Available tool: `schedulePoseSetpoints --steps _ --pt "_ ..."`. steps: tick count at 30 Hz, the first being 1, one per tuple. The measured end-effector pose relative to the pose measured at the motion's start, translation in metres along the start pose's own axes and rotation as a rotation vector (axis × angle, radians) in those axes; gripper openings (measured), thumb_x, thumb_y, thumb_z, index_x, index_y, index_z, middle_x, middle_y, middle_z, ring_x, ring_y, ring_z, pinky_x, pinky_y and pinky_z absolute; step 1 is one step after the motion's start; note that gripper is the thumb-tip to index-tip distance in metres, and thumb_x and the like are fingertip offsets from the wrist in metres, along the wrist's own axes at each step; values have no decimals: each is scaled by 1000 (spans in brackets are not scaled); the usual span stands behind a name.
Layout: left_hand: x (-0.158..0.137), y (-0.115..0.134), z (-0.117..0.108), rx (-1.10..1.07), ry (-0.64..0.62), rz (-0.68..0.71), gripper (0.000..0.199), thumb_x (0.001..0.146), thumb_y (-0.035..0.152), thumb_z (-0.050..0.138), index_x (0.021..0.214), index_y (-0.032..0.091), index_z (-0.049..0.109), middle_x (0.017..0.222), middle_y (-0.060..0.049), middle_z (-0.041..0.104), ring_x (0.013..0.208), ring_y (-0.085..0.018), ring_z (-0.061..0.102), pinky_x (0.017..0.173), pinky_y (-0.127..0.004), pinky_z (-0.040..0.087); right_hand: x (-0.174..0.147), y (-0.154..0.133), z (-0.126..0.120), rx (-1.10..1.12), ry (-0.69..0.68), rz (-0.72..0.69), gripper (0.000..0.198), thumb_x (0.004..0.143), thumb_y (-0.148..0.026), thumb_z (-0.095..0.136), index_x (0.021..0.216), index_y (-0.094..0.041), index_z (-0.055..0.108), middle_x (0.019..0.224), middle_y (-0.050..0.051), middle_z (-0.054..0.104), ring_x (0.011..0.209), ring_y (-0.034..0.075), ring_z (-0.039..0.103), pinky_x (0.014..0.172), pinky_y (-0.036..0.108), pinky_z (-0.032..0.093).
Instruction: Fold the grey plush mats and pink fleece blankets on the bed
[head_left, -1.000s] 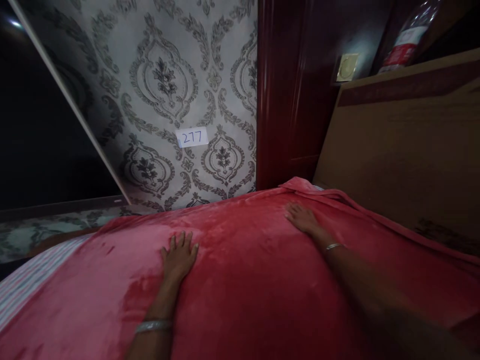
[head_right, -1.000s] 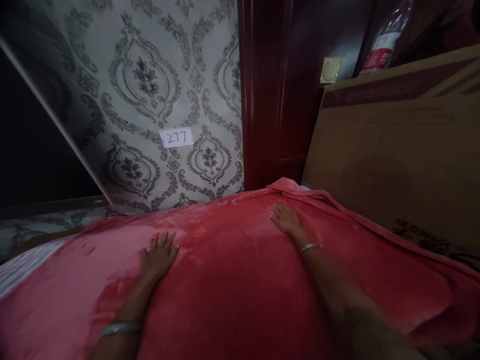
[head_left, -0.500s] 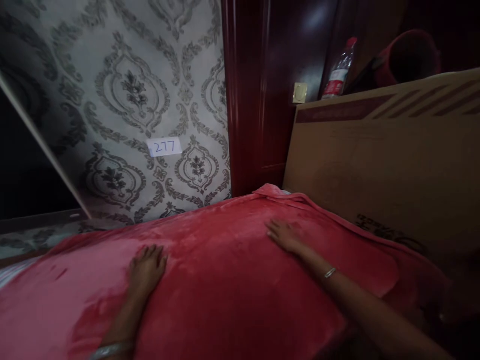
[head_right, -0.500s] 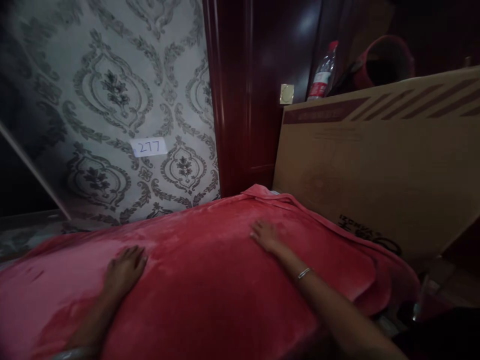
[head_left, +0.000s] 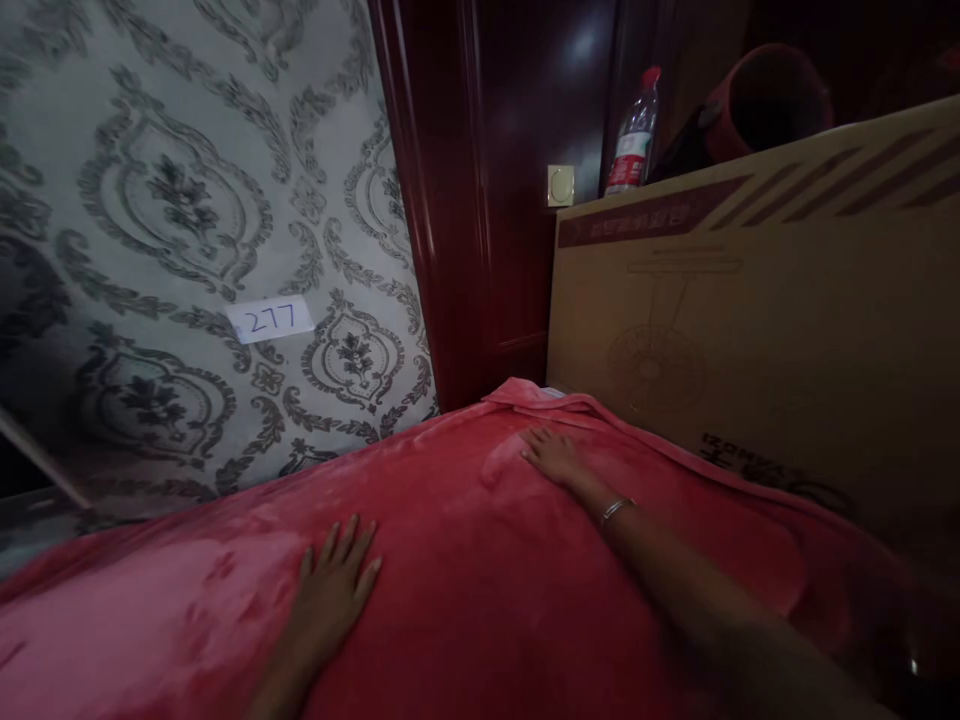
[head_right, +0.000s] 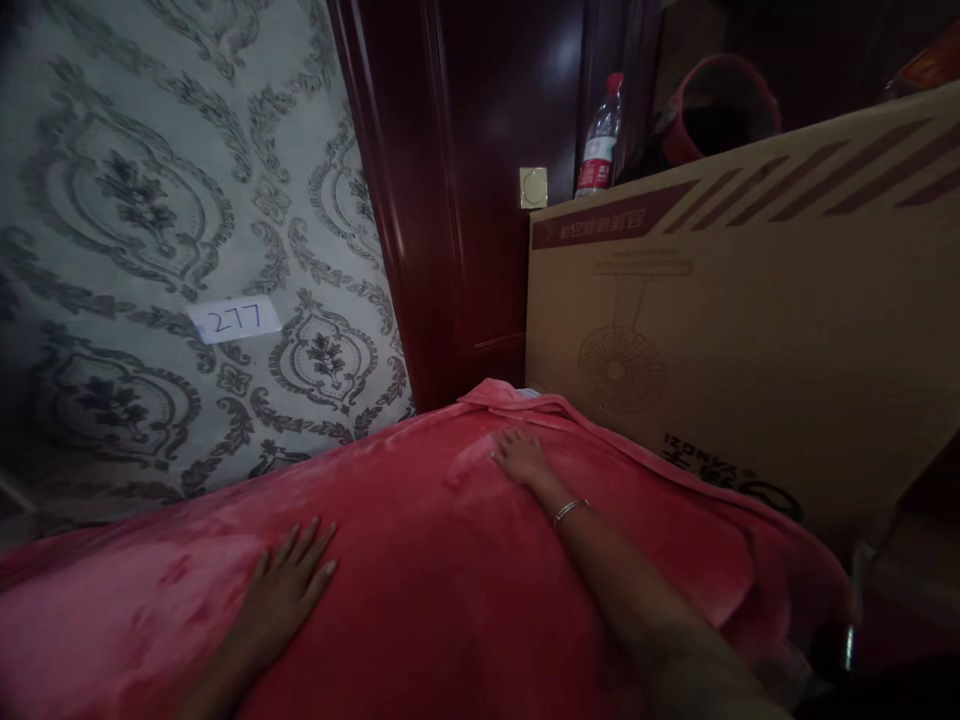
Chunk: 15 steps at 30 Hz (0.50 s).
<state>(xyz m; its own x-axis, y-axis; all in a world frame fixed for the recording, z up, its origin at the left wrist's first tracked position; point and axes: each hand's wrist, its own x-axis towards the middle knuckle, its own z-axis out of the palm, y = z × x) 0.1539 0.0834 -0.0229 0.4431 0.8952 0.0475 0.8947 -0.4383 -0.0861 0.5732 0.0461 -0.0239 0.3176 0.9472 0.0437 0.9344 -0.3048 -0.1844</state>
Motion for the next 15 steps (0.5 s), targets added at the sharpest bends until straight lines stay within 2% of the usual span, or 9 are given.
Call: schedulePoseSetpoints --steps 3,7,11,15 --pt "1 -5 3 7 3 6 61 99 45 34 156 26 37 166 -7 25 154 -32 21 122 -58 22 6 23 0 -19 61 140 60 104 -42 27 158 -18 35 165 12 25 152 29 22 120 54 21" --pt "3 -4 3 29 -10 3 64 98 45 32 157 21 35 166 -8 25 155 -31 21 122 -58 22 6 31 4 -37 101 235 59 103 -39 24 158 -19 33 165 10 27 152 27 21 121 52 21" --pt "2 0 -1 17 -30 -1 65 99 45 29 158 18 33 166 -9 25 155 -31 20 123 -59 19 -3 31 3 -38 50 283 61 104 -43 24 160 -20 30 167 8 23 153 27 18 122 52 18" --pt "-4 6 -9 -30 -60 -13 65 99 46 29 158 19 34 166 -11 24 155 -31 20 123 -58 17 -21 19 -3 -29 -51 297 64 103 -48 25 160 -19 31 167 13 21 152 34 20 118 62 23"
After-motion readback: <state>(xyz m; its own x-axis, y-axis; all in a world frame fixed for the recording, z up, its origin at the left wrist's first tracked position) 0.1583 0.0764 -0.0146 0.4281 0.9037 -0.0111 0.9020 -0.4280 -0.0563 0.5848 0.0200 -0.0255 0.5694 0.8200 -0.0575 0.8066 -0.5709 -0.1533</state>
